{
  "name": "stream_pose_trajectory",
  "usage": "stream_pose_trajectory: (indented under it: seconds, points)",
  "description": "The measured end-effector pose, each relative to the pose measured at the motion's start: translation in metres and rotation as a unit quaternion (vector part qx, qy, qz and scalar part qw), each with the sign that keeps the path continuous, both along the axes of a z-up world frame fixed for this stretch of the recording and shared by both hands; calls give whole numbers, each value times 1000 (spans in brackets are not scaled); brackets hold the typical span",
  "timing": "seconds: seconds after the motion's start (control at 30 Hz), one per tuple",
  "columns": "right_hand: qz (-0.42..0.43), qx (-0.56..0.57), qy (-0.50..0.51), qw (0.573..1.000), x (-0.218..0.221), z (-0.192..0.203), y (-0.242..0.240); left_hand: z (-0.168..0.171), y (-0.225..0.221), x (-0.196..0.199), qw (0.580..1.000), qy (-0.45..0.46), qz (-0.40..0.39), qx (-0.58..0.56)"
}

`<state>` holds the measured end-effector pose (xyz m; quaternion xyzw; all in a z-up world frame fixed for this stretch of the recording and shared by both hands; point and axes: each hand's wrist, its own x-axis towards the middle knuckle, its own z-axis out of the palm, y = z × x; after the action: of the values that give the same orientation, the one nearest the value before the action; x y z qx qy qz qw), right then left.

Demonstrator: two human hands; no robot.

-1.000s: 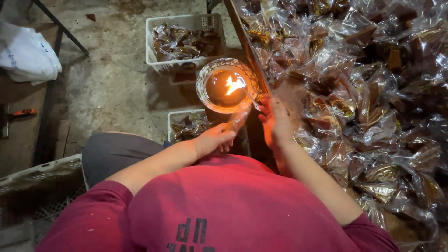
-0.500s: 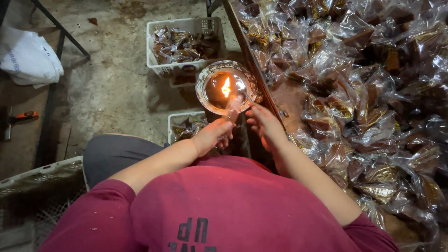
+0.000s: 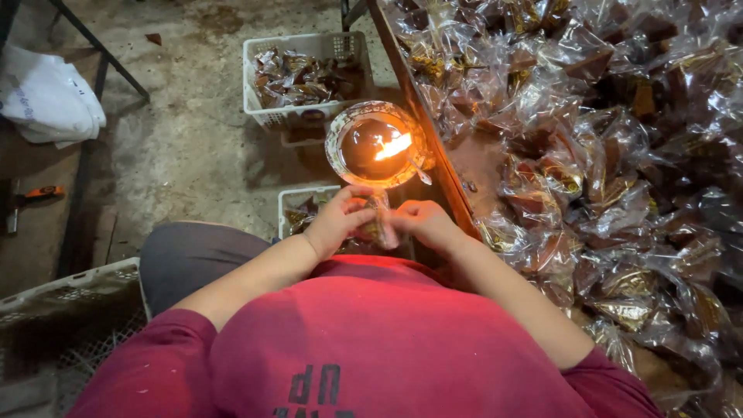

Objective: Sealing small plastic food bags by melting the edges over an open flame.

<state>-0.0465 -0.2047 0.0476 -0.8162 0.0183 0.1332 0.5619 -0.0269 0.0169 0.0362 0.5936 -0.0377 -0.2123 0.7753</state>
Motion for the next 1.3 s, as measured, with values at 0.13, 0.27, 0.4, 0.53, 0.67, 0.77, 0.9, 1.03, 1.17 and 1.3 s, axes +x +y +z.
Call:
stream_pose_trajectory:
  seconds: [0.13,0.27,0.4,0.53,0.67,0.77,0.9,1.03,1.17,1.3]
  points:
    - [-105,-29,-153,982,9,28,-18,-22,11,6,999,22,25,38]
    - [-203,15,-315,927,23,40,-78,-70,41,29,973,61,106,195]
    - [-345,-401,-182,829,13,52,-145,-24,48,9,942,153,127,272]
    - [-315,-440,104,835,13,65,-162,-90,52,33,938,119,65,320]
    - [-299,-440,74,843,22,46,-173,-78,40,26,939,104,59,322]
    - [-264,-468,-32,843,28,29,-163,-63,37,21,944,114,43,308]
    - [-261,-278,-252,890,45,-12,-152,-23,32,5,955,100,13,279]
    - [-314,-177,-448,818,26,38,-114,-3,23,-1,987,57,-5,152]
    - [-262,58,-361,893,-16,112,1,7,10,-5,998,-4,-25,52]
    - [-9,-9,-178,984,-16,50,11,-24,2,4,995,-44,-33,-82]
